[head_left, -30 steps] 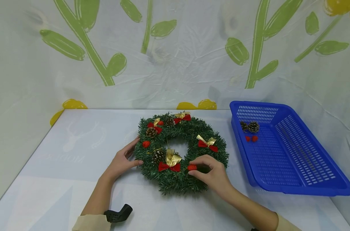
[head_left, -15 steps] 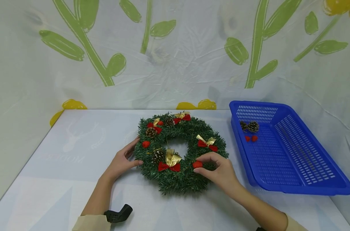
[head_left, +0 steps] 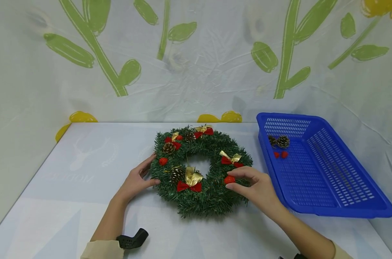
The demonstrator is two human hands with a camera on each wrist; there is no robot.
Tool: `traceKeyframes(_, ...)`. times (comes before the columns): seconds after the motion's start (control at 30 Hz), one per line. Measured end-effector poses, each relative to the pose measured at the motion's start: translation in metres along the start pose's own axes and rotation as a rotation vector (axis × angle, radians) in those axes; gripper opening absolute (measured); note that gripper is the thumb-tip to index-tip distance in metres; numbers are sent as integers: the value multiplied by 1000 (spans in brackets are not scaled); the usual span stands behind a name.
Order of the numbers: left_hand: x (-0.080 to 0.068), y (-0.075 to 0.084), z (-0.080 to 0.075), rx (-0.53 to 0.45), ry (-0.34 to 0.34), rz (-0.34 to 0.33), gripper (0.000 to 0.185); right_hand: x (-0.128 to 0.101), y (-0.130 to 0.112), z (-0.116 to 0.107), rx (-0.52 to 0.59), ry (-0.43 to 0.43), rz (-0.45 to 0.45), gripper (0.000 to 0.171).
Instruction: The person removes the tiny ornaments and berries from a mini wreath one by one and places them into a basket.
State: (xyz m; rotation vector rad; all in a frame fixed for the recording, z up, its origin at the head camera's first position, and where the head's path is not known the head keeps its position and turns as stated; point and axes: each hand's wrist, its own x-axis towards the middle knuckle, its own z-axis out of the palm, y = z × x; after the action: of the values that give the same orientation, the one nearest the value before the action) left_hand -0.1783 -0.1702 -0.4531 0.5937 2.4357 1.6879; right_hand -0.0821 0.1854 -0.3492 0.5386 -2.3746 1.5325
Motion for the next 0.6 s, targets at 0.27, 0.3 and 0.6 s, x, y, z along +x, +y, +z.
traceKeyframes(0.27, 0, 0, 0, -9, 1, 13, 87, 4, -8, -12, 46, -16, 84, 26)
traceKeyframes(0.3, 0, 0, 0, -7, 0, 15, 87, 4, -8, -13, 51, -17, 106, 26)
traceKeyframes(0.6, 1, -1, 0, 2, -2, 10, 87, 8, -19, -26, 52, -18, 279, 29)
